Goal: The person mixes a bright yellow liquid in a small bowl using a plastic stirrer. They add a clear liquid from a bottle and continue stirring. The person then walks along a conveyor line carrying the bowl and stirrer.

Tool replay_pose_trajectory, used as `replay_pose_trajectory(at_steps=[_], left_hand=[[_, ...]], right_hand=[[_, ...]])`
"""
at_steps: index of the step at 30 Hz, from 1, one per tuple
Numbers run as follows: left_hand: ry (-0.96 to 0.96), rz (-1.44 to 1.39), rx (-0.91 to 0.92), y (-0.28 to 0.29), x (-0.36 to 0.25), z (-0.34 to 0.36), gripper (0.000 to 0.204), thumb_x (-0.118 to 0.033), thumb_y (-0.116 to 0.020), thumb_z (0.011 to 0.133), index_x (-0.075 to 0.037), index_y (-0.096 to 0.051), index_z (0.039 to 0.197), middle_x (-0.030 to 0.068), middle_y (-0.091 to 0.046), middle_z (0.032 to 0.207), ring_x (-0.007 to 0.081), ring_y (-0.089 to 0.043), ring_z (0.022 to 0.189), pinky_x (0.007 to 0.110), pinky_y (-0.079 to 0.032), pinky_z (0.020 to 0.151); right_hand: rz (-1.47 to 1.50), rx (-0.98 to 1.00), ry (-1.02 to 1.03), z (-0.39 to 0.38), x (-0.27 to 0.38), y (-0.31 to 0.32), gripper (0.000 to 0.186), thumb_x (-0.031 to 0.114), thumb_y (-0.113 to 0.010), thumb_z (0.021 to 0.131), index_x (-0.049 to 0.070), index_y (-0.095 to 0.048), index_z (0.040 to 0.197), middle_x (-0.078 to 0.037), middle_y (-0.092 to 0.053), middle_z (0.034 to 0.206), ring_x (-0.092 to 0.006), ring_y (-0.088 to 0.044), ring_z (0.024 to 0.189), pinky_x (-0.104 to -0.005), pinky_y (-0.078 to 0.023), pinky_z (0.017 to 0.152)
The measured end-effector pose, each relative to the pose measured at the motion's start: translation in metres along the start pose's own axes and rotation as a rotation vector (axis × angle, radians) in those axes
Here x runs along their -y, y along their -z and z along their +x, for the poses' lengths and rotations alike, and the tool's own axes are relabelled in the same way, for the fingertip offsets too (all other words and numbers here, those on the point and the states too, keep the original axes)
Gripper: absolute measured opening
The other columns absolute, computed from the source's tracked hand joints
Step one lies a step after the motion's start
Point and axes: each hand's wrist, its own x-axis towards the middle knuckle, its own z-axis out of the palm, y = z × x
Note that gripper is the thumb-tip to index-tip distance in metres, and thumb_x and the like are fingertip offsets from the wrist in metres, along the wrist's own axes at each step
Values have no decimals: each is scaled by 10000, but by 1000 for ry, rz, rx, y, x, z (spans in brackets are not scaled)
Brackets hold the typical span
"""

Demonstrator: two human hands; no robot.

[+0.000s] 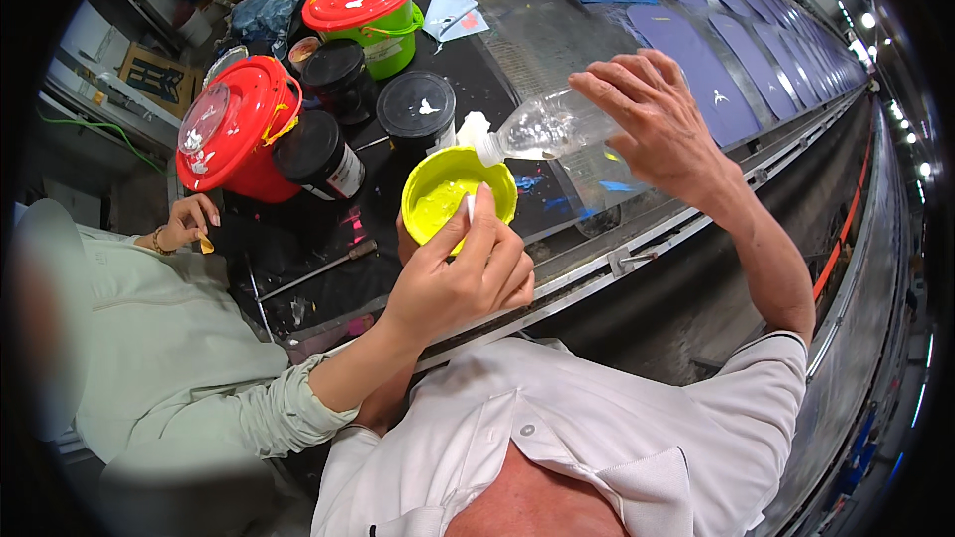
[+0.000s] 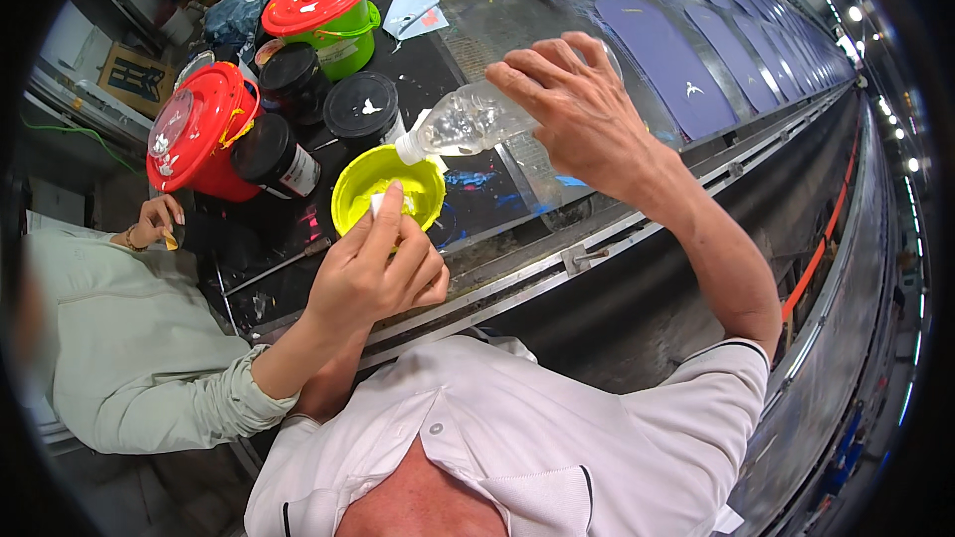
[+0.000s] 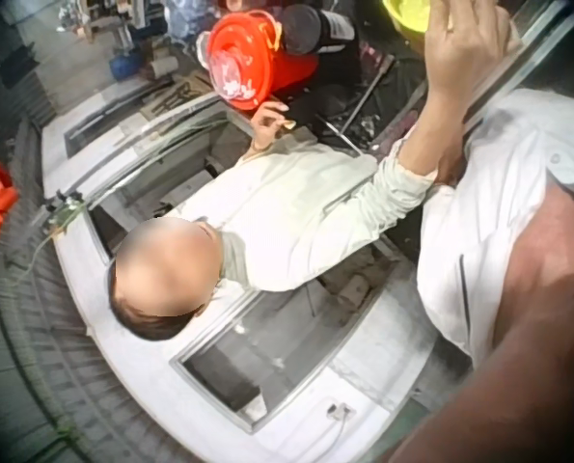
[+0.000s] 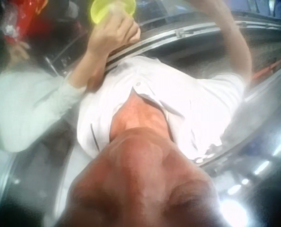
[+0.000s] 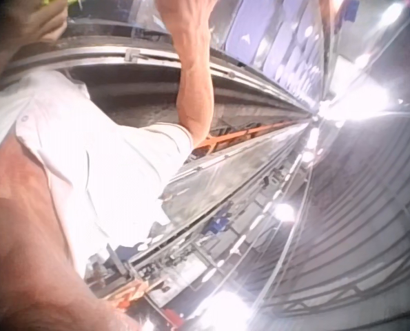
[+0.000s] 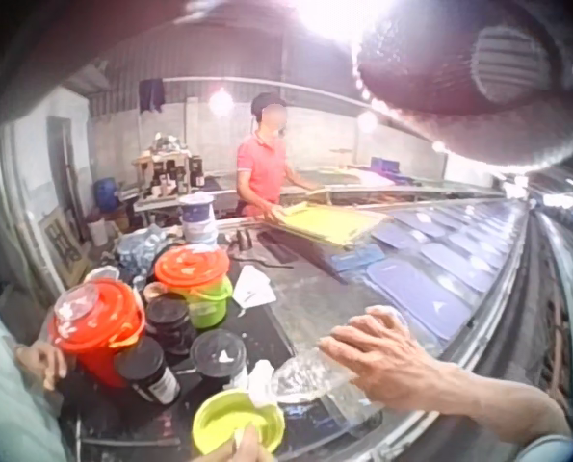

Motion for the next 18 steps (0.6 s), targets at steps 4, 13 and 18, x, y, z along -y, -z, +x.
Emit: replay_pose_trajectory(at_steps=[4, 13, 18], left_hand=[[31, -163, -143, -1, 17, 7, 307, -267, -672, 968, -48, -658, 1183, 1, -684, 1135, 87, -608, 1013, 226, -419, 950], [100, -359, -446, 9, 90, -8, 55, -56, -707, 911, -5, -713, 890, 45, -740, 965, 98, -600, 836, 212, -454, 795], [32, -231, -437, 18, 93, -24, 102, -64, -689, 935, 36, -674, 950, 76, -700, 966, 89, -594, 818, 209, -499, 765]], right_hand=[[203, 28, -146, -13, 5, -8, 677, -1, -758, 710, 101, -566, 1351, -73, -600, 1318, -254, -510, 1283, -424, -325, 1121], [746, 28, -422, -44, 17, -41, 707, 74, -814, 681, 60, -578, 1347, -121, -622, 1281, -312, -562, 1204, -413, -404, 1061], [935, -49, -590, -56, 25, -58, 729, 130, -844, 630, 37, -609, 1314, -109, -654, 1207, -268, -619, 1121, -378, -474, 996]])
